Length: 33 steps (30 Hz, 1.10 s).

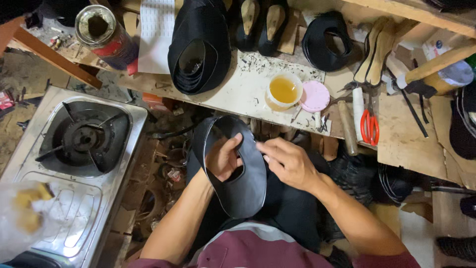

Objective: The person applies a yellow liquid to the edges of a black shoe upper and presses the edges together to bond them. They repeatedly dip their finger into a small container of liquid and spread it along the seam, then smooth the joined edges. The person uses red-handled scissors to trim a small piece of material from the upper.

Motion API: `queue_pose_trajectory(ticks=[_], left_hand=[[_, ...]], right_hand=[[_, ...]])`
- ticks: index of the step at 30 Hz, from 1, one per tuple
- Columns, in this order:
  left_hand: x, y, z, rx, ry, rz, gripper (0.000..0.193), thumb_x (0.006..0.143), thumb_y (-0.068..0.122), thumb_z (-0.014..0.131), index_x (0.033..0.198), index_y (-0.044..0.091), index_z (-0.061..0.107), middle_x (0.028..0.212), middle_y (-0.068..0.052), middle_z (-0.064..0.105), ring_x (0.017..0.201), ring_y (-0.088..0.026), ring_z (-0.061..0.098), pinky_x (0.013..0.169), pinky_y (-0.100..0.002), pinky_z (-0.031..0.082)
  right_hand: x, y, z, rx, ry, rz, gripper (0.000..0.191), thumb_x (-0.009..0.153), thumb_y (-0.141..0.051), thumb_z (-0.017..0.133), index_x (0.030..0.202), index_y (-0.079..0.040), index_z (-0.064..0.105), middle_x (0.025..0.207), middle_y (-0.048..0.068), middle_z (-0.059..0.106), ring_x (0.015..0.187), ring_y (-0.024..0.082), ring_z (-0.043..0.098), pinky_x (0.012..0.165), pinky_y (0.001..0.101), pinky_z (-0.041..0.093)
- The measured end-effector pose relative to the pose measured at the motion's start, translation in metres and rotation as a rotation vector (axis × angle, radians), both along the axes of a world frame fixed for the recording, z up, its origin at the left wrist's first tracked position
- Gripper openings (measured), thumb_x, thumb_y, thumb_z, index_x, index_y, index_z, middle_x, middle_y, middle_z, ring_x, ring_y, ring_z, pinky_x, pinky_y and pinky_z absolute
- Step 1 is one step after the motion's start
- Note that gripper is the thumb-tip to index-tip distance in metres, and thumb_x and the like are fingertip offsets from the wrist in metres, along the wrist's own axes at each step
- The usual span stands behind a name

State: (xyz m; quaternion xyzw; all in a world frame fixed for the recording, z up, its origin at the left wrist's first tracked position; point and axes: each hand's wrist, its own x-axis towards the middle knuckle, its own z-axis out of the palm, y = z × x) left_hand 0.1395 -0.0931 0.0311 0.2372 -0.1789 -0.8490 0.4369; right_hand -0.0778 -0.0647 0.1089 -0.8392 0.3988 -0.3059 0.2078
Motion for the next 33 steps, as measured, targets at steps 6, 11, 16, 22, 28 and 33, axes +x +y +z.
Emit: queue_pose_trajectory(ticks=[6,11,16,22,28,33], left_hand=[[-0.016,-0.001,-0.007,0.053,-0.059,-0.084,0.027,0.100,0.023,0.057,0.121,0.008,0.063,0.112,-0.005,0.072,0.100,-0.018,0.071,0.087,-0.041,0.060],[-0.015,-0.003,-0.009,0.021,-0.064,-0.048,0.025,0.103,0.020,0.060,0.124,0.007,0.062,0.111,-0.007,0.071,0.096,-0.019,0.069,0.080,-0.039,0.057],[-0.016,-0.004,-0.008,0.003,0.002,-0.028,0.025,0.105,0.020,0.058,0.124,0.004,0.061,0.112,-0.008,0.070,0.099,-0.019,0.070,0.085,-0.039,0.060],[-0.020,-0.010,0.004,0.035,0.060,0.029,0.024,0.103,0.017,0.053,0.123,0.006,0.062,0.113,-0.006,0.071,0.102,-0.019,0.070,0.088,-0.041,0.060],[-0.016,-0.016,0.002,0.056,0.065,0.159,0.027,0.104,0.025,0.049,0.117,0.004,0.060,0.108,-0.008,0.070,0.097,-0.020,0.071,0.084,-0.038,0.062],[-0.007,-0.007,-0.021,-0.063,-0.117,-0.120,0.039,0.106,0.022,0.062,0.069,0.016,0.053,0.063,0.005,0.050,0.052,-0.005,0.044,0.046,-0.026,0.034]], right_hand=[[-0.005,-0.016,-0.011,-0.210,0.194,-0.016,0.056,0.078,0.003,0.067,0.132,-0.011,0.066,0.122,0.015,0.064,0.100,0.035,0.068,0.083,0.0431,0.057],[-0.019,-0.022,-0.013,-0.183,0.187,0.037,0.059,0.076,0.004,0.068,0.132,-0.012,0.066,0.124,0.016,0.064,0.101,0.035,0.068,0.084,0.0435,0.057],[-0.028,-0.020,-0.018,-0.165,0.127,0.033,0.051,0.079,0.006,0.069,0.126,-0.014,0.069,0.125,0.013,0.064,0.104,0.030,0.070,0.089,0.0401,0.058],[-0.031,-0.017,-0.021,-0.159,0.075,0.083,0.047,0.082,0.005,0.068,0.125,-0.014,0.071,0.125,0.014,0.066,0.106,0.030,0.071,0.089,0.0355,0.058],[-0.019,-0.009,-0.018,0.260,-0.129,-0.088,0.050,0.086,-0.006,0.074,0.134,-0.002,0.061,0.097,0.010,0.073,0.080,0.016,0.073,0.075,0.0305,0.059],[-0.016,-0.027,-0.012,0.339,-0.092,-0.193,0.050,0.084,-0.011,0.076,0.131,-0.002,0.064,0.086,0.008,0.074,0.071,0.019,0.071,0.068,0.0323,0.058]])
